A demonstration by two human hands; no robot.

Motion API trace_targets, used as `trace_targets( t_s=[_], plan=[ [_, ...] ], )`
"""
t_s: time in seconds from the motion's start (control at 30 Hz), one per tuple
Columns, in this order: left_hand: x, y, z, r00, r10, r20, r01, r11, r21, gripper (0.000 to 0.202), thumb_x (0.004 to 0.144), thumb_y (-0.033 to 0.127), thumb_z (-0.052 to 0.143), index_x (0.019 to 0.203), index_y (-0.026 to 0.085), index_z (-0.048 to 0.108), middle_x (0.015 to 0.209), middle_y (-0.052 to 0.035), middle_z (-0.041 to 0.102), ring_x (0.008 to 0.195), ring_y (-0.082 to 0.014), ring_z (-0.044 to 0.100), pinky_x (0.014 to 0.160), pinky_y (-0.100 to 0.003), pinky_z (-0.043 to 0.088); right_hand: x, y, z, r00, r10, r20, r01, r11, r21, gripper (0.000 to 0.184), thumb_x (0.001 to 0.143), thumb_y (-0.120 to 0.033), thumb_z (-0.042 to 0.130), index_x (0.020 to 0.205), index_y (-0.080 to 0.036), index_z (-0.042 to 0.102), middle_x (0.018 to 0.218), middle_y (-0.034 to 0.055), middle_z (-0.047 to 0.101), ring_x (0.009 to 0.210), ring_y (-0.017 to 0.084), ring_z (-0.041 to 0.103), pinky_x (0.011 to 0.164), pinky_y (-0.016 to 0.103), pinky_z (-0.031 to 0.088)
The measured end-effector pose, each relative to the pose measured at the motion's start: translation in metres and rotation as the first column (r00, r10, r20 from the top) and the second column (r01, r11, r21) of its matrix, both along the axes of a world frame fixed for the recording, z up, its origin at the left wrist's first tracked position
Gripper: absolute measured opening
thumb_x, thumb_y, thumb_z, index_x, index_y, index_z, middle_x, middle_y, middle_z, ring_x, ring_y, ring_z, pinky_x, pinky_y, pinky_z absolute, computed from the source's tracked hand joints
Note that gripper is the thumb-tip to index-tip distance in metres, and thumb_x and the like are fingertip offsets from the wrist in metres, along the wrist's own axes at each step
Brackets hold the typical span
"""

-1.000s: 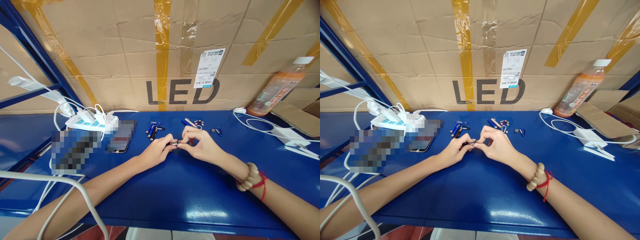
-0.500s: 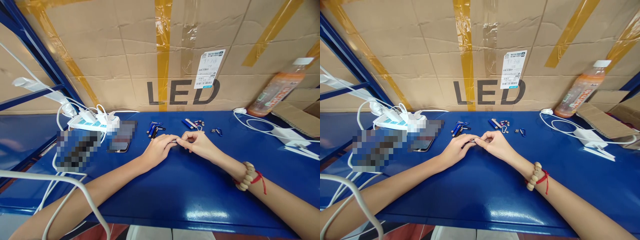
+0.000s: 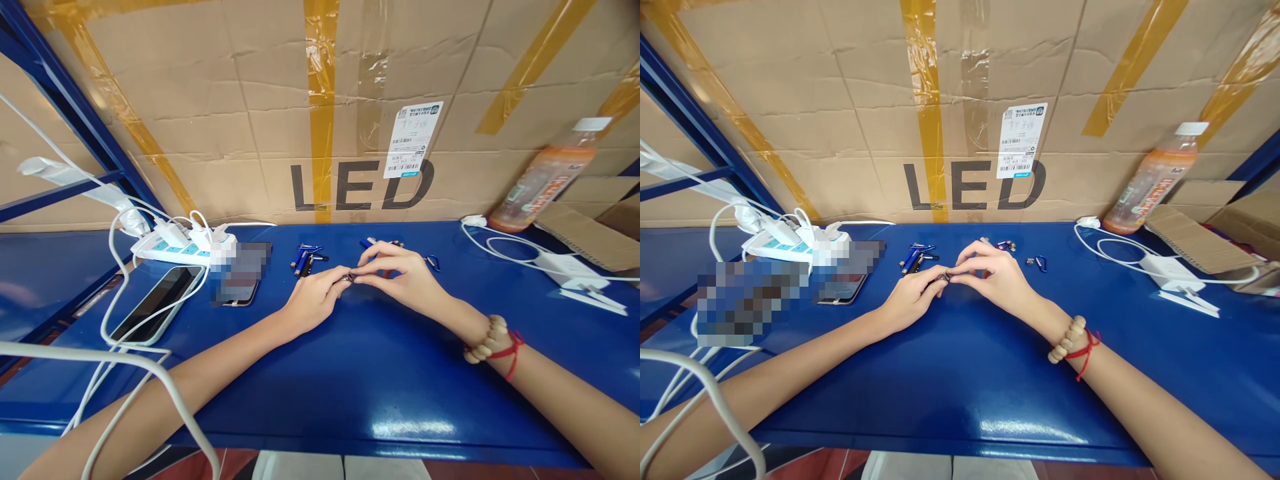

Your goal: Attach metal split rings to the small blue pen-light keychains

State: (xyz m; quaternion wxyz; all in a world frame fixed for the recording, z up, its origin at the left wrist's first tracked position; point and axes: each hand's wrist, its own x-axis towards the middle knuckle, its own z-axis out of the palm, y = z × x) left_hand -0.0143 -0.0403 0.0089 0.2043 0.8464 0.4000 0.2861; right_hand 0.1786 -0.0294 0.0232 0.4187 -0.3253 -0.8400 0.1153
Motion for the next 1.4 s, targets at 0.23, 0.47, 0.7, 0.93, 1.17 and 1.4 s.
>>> trace_targets(
  t_s=[0.23, 0.47, 0.7, 0.93, 1.17, 1.4],
  plan=[
    [0.0, 0.003, -0.002, 0.995, 0.017, 0.101, -0.01, 0.998, -0.066, 0.018, 0.092, 0.026, 0.036, 0.096, 0.021, 0.053, 0.074, 0.0022, 0.058, 0.067, -0.0114, 0.054, 0.065, -0.021, 0.038, 0.015, 0.005, 0.009, 0.901, -0.391, 0.188, 0.388, 0.92, 0.055, 0.024, 0.081, -0.041, 0.058, 0.097, -0.026, 0.069, 0.09, 0.0015, 0.065, 0.061, 0.01, 0.058, 0.052, 0.023, 0.041],
    [0.001, 0.001, 0.0, 0.982, 0.099, 0.158, -0.079, 0.989, -0.126, 0.019, 0.091, 0.032, 0.037, 0.095, 0.022, 0.053, 0.074, 0.0032, 0.055, 0.062, -0.0099, 0.049, 0.059, -0.021, 0.034, 0.041, 0.023, -0.004, 0.566, -0.606, 0.559, 0.688, 0.721, 0.084, 0.041, 0.081, -0.041, 0.053, 0.116, -0.019, 0.058, 0.11, 0.0097, 0.062, 0.099, 0.027, 0.058, 0.07, 0.033, 0.046],
    [0.001, 0.0, 0.001, 0.979, 0.111, 0.168, -0.09, 0.987, -0.13, 0.018, 0.091, 0.032, 0.038, 0.095, 0.022, 0.052, 0.072, 0.0036, 0.053, 0.059, -0.0093, 0.046, 0.057, -0.022, 0.032, 0.048, 0.032, -0.019, 0.539, -0.494, 0.682, 0.686, 0.727, -0.016, 0.054, 0.086, -0.054, 0.038, 0.126, -0.02, 0.05, 0.12, 0.0141, 0.056, 0.11, 0.032, 0.051, 0.086, 0.047, 0.04],
    [0.001, 0.002, -0.001, 0.982, 0.098, 0.161, -0.081, 0.991, -0.105, 0.018, 0.091, 0.033, 0.037, 0.096, 0.023, 0.052, 0.071, 0.0041, 0.052, 0.056, -0.0087, 0.044, 0.056, -0.022, 0.032, 0.041, 0.03, -0.016, 0.594, -0.542, 0.595, 0.655, 0.755, 0.033, 0.037, 0.086, -0.045, 0.043, 0.108, -0.021, 0.061, 0.11, 0.0094, 0.061, 0.101, 0.027, 0.056, 0.083, 0.042, 0.039],
    [0.001, 0.002, -0.001, 0.987, 0.09, 0.131, -0.079, 0.993, -0.091, 0.018, 0.09, 0.032, 0.038, 0.096, 0.022, 0.052, 0.072, 0.0038, 0.054, 0.055, -0.0089, 0.045, 0.056, -0.022, 0.033, 0.043, 0.031, -0.016, 0.652, -0.546, 0.525, 0.608, 0.791, 0.068, 0.026, 0.085, -0.036, 0.047, 0.093, -0.02, 0.066, 0.102, 0.0079, 0.064, 0.091, 0.023, 0.059, 0.075, 0.036, 0.039],
    [0.001, 0.004, -0.004, 0.987, 0.083, 0.135, -0.072, 0.994, -0.083, 0.015, 0.088, 0.027, 0.042, 0.098, 0.022, 0.052, 0.073, 0.0036, 0.056, 0.057, -0.0086, 0.049, 0.058, -0.021, 0.036, 0.04, 0.032, -0.015, 0.615, -0.58, 0.533, 0.601, 0.783, 0.158, 0.019, 0.082, -0.027, 0.05, 0.084, -0.018, 0.066, 0.096, 0.0069, 0.066, 0.085, 0.022, 0.06, 0.075, 0.035, 0.038]
  ],
)
